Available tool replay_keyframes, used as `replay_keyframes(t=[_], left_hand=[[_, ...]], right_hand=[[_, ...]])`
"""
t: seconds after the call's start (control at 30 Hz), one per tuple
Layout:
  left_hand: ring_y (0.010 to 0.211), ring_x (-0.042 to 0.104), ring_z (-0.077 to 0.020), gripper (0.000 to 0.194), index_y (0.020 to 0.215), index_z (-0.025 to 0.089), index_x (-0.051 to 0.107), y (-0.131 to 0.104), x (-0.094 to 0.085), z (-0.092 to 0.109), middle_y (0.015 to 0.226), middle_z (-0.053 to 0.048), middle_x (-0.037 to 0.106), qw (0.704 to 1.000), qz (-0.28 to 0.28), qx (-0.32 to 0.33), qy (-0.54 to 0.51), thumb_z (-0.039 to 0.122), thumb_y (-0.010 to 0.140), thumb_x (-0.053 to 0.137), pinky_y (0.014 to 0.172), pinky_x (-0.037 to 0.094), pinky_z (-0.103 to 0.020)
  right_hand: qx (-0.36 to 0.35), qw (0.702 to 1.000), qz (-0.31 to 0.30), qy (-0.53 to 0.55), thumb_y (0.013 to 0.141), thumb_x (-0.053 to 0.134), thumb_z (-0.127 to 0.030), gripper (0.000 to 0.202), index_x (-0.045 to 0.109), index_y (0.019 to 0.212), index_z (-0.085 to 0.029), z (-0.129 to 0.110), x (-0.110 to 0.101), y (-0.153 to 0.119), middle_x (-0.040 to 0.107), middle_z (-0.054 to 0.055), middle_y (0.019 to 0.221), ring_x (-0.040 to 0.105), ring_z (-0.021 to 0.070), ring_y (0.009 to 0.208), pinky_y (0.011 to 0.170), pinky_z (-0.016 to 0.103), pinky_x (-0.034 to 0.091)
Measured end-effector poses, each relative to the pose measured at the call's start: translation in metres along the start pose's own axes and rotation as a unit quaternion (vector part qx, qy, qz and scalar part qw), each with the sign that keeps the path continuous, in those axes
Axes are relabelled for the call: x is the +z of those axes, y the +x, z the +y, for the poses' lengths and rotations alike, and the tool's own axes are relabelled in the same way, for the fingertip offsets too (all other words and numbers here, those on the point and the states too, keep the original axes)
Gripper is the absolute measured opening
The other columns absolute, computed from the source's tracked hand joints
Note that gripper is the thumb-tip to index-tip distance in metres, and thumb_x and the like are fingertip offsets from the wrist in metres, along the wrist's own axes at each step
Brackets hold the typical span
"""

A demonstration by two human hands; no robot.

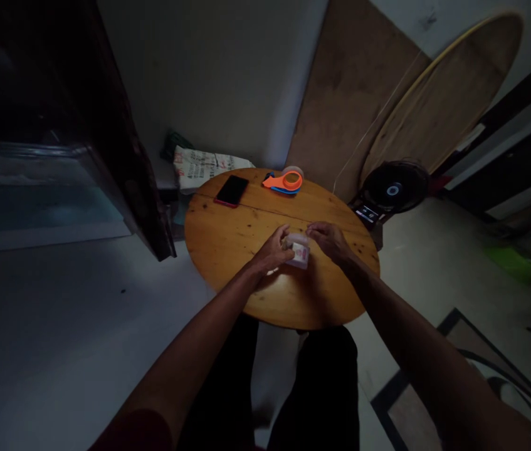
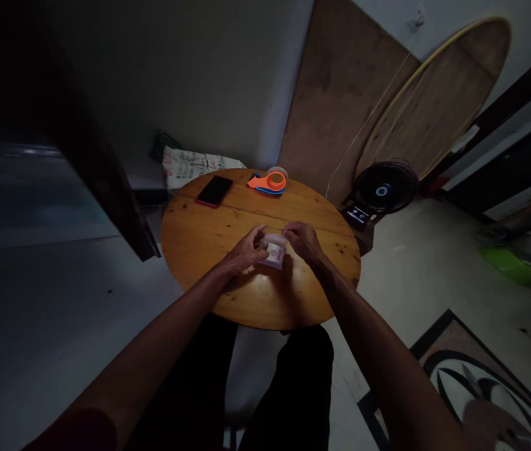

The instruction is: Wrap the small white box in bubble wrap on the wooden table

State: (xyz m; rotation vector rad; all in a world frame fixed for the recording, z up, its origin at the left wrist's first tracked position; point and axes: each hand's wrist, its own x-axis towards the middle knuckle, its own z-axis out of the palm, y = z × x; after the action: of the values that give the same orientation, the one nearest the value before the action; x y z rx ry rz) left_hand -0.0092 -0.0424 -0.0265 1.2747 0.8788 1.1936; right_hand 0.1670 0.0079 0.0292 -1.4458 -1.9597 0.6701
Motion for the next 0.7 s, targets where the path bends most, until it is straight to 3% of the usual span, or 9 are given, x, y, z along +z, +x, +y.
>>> replay_keyframes(t=[0.1,0.33,0.43,0.57,0.7], left_hand=[[0.120,0.049,-0.0249,0.090,0.145,0.017,0.026,-0.001,0.002,-0.002,0.142,-0.017,0.039,1.000,-0.013,0.015,0.005,0.012,0.065,0.067,0.101,0.040,-0.039],[0.120,0.049,-0.0267,0.097,0.146,0.018,0.024,-0.004,0.005,0.002,0.144,-0.017,0.037,0.999,-0.030,0.006,0.015,0.014,0.061,0.070,0.098,0.042,-0.038],[0.116,0.052,-0.0255,0.087,0.144,0.020,0.029,-0.002,0.004,0.005,0.139,-0.014,0.044,1.000,-0.030,-0.003,-0.001,0.014,0.065,0.065,0.093,0.044,-0.035],[0.109,0.056,-0.0209,0.072,0.139,0.019,0.037,0.003,0.003,0.004,0.125,-0.011,0.056,0.998,0.012,-0.037,-0.041,0.013,0.070,0.056,0.089,0.044,-0.031],[0.086,0.060,-0.0141,0.053,0.123,0.018,0.050,0.007,0.003,0.001,0.099,-0.004,0.065,0.997,0.037,-0.038,-0.051,0.012,0.071,0.051,0.079,0.046,-0.026]], right_hand=[[0.051,0.997,0.007,0.065,0.070,0.056,-0.039,0.022,0.061,0.068,-0.018,-0.006,-0.005,-0.003,0.052,-0.002,0.059,0.040,0.0099,0.051,0.046,0.023,0.027],[0.061,0.994,0.060,0.069,0.069,0.054,-0.037,0.019,0.057,0.064,-0.019,-0.018,-0.015,0.003,0.047,-0.003,0.056,0.040,0.0111,0.054,0.049,0.024,0.029],[0.040,0.994,0.075,0.071,0.069,0.054,-0.033,0.016,0.055,0.062,-0.018,-0.022,-0.019,0.011,0.048,-0.002,0.058,0.040,0.0109,0.055,0.050,0.024,0.030],[0.029,0.991,0.096,0.087,0.070,0.053,-0.027,0.013,0.055,0.061,-0.018,-0.022,-0.020,0.024,0.050,-0.002,0.060,0.043,0.0116,0.058,0.054,0.024,0.034],[0.039,0.990,0.099,0.095,0.069,0.053,-0.028,0.013,0.057,0.063,-0.017,-0.012,-0.016,0.036,0.053,-0.001,0.062,0.047,0.0132,0.062,0.056,0.025,0.036]])
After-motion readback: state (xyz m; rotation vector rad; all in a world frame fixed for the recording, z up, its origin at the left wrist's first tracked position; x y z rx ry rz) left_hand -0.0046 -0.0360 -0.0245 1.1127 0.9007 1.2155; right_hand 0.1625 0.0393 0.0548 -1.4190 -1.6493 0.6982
